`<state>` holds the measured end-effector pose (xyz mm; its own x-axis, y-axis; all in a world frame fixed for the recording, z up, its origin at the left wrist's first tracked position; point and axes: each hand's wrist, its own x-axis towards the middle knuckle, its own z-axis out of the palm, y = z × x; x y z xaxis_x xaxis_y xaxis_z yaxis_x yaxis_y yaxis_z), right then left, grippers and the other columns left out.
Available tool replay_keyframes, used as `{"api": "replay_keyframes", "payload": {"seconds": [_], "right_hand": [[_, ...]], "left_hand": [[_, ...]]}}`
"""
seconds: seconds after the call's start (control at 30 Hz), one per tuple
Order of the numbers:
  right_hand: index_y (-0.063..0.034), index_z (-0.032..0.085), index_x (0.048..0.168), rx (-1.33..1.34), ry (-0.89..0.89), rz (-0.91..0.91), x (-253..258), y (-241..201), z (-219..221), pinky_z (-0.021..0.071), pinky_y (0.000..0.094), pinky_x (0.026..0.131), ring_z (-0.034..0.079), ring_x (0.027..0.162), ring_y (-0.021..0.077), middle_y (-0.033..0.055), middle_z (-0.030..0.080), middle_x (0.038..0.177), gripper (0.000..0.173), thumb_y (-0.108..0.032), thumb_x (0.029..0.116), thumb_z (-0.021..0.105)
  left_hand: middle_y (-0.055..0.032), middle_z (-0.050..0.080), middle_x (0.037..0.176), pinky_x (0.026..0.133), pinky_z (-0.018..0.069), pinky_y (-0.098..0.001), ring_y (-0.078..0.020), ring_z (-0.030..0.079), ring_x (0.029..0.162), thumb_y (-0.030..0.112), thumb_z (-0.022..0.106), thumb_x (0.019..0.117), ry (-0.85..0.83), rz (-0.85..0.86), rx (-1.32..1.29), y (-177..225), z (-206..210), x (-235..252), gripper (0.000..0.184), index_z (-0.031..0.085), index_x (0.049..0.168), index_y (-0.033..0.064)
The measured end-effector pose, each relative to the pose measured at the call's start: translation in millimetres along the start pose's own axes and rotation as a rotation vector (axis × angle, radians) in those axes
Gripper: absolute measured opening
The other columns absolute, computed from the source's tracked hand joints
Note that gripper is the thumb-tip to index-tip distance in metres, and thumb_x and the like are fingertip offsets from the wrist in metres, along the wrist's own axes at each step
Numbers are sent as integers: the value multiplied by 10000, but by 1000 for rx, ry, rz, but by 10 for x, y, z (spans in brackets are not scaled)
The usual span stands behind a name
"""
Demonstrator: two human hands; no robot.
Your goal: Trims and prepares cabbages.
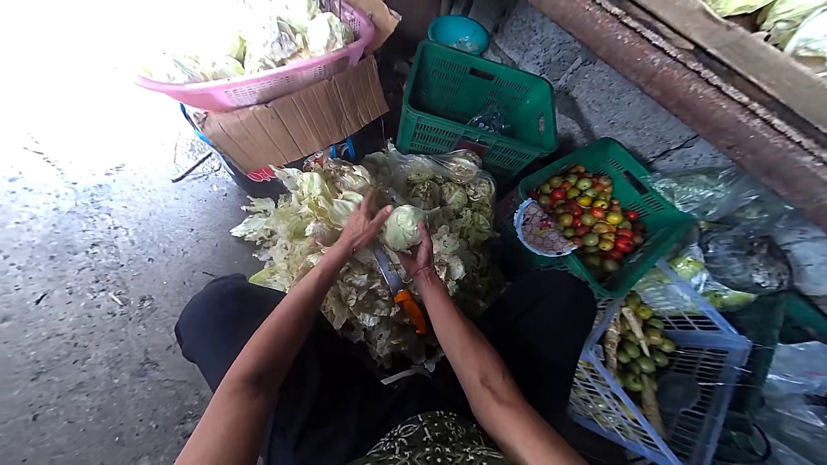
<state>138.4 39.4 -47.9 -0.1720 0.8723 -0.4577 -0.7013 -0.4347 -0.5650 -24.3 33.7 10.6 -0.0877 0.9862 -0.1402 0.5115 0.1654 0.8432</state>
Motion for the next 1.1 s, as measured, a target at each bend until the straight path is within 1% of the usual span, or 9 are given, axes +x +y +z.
{"api": "replay_keyframes", "payload": {"seconds": [0.07, 0.23, 0.33, 0.43, 0.5, 0.7, 0.8, 0.9, 1.1], "right_hand": [[-187, 434, 1441, -71, -8, -12, -27, 41, 100, 520, 552, 934, 553, 1233, 334, 161, 515, 1411, 589, -471, 950, 591], [-166, 337, 1540, -299, -46, -47, 107, -19, 46, 461, 584, 1009, 483, 1308, 347, 184, 427, 1511, 668, -332, 970, 644], [-165, 350, 1528, -375, -42, -169, 62, -49, 114, 507, 519, 945, 532, 1249, 303, 159, 494, 1452, 786, -235, 859, 756], [-139, 387, 1477, -430, -44, -273, -14, -62, 196, 535, 484, 864, 575, 1160, 279, 157, 550, 1367, 796, -176, 789, 786], [-143, 395, 1466, -435, -31, -289, -12, -50, 189, 532, 490, 851, 577, 1147, 283, 162, 554, 1356, 804, -183, 771, 796], [-215, 337, 1532, -134, 11, -160, 105, -20, 182, 479, 580, 1015, 501, 1321, 332, 142, 460, 1501, 678, -329, 954, 673], [-226, 319, 1549, -149, 39, -165, 112, -24, 239, 463, 570, 1036, 481, 1345, 326, 138, 437, 1528, 715, -330, 947, 690], [-221, 352, 1520, -187, 40, -168, 106, 21, 283, 491, 537, 977, 510, 1292, 312, 133, 467, 1489, 704, -323, 926, 715], [-191, 401, 1490, -180, 63, -151, 43, 6, 337, 496, 512, 976, 530, 1261, 301, 138, 499, 1447, 617, -316, 955, 682]], "left_hand": [[-258, 558, 1411, 963, 499, -615, -419, 613, 1195, 447, 484, 1075, -158, -47, -232, 158, 36, -153, 595, 353, 1578, 159], [-187, 627, 1315, 835, 579, -473, -267, 682, 1025, 275, 465, 1096, -147, 42, -412, -42, 24, -26, 434, 492, 1500, 119], [-179, 609, 1350, 911, 556, -472, -252, 656, 1101, 198, 479, 1057, -117, 107, -400, -93, -12, 40, 413, 527, 1444, 62], [-199, 596, 1288, 789, 572, -432, -239, 664, 914, 43, 565, 984, -92, 49, -351, -13, -81, 17, 366, 524, 1345, -2], [-235, 599, 1298, 821, 572, -488, -301, 687, 928, 1, 611, 950, -96, 17, -259, 4, -94, 10, 404, 502, 1338, -18], [-260, 648, 1102, 875, 531, -555, -363, 662, 967, -32, 673, 886, -60, -20, -104, -169, -31, 46, 350, 549, 1209, -83], [-247, 574, 1272, 847, 572, -466, -302, 665, 994, 49, 531, 1005, -16, -74, -354, -160, 42, 35, 400, 427, 1376, -57], [-241, 500, 1433, 865, 580, -507, -344, 643, 1113, 281, 639, 1015, -55, -76, -580, -46, 65, 3, 701, 248, 1561, 81], [-271, 520, 1303, 787, 613, -455, -313, 691, 929, 6, 659, 953, -139, -21, -512, -21, -19, 3, 452, 420, 1332, -50]]}}
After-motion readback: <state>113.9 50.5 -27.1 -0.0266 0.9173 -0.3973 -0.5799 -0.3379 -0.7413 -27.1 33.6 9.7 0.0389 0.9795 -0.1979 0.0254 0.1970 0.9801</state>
